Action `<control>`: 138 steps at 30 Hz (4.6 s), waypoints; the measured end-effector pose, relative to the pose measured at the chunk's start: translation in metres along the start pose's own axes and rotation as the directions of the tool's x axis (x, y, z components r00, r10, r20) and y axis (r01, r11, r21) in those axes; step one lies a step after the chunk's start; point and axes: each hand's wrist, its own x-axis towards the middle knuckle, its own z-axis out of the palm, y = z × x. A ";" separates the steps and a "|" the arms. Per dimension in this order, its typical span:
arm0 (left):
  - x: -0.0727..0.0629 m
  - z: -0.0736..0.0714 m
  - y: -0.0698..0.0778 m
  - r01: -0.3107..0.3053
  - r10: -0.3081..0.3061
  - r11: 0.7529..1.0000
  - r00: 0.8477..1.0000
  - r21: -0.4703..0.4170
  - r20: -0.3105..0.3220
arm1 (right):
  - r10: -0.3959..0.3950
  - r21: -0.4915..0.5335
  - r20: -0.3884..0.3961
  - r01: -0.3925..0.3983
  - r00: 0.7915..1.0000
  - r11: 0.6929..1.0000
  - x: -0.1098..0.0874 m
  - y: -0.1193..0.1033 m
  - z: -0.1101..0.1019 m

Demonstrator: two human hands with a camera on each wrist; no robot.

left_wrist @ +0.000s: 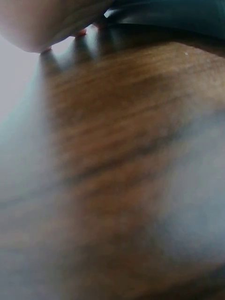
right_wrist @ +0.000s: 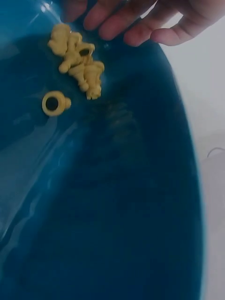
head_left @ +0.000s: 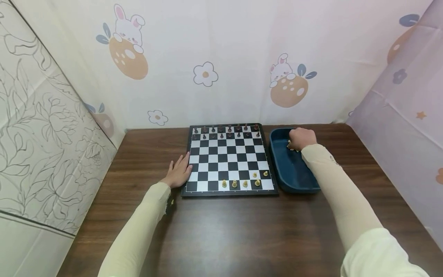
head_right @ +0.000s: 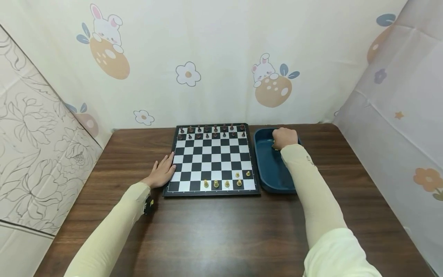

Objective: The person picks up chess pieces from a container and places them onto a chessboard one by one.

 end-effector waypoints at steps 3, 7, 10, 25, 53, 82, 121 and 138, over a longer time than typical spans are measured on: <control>0.000 0.001 0.001 0.004 -0.004 1.000 1.000 0.007 0.003 | 0.015 -0.005 -0.007 -0.015 1.000 1.000 -0.003 0.001 0.005; 0.000 0.001 0.002 -0.011 0.011 1.000 1.000 0.003 -0.006 | 0.032 -0.007 -0.010 -0.032 0.999 0.999 -0.005 0.002 0.010; -0.001 0.000 0.003 -0.017 0.017 1.000 1.000 0.000 -0.008 | 0.046 -0.001 -0.005 -0.046 0.999 0.999 -0.005 0.004 0.013; -0.001 -0.001 0.001 -0.014 0.014 1.000 1.000 -0.003 -0.012 | 0.068 0.018 0.008 -0.068 0.998 0.998 -0.003 -0.005 0.012; 0.000 -0.001 -0.001 -0.021 0.021 1.000 1.000 -0.005 -0.019 | -0.075 0.044 -0.060 0.077 0.995 0.996 0.000 -0.030 -0.030; -0.003 0.001 0.001 -0.003 0.003 1.000 1.000 -0.005 0.007 | -0.640 -0.092 -0.079 0.633 0.765 0.768 -0.017 -0.193 -0.057; -0.001 0.000 0.000 -0.014 0.014 1.000 1.000 0.008 -0.007 | -0.881 -0.265 0.023 0.853 0.472 0.450 -0.018 -0.298 -0.013; -0.003 -0.001 0.002 -0.018 0.018 1.000 1.000 -0.011 -0.006 | -0.813 -0.228 -0.022 0.789 0.582 0.571 -0.016 -0.244 -0.042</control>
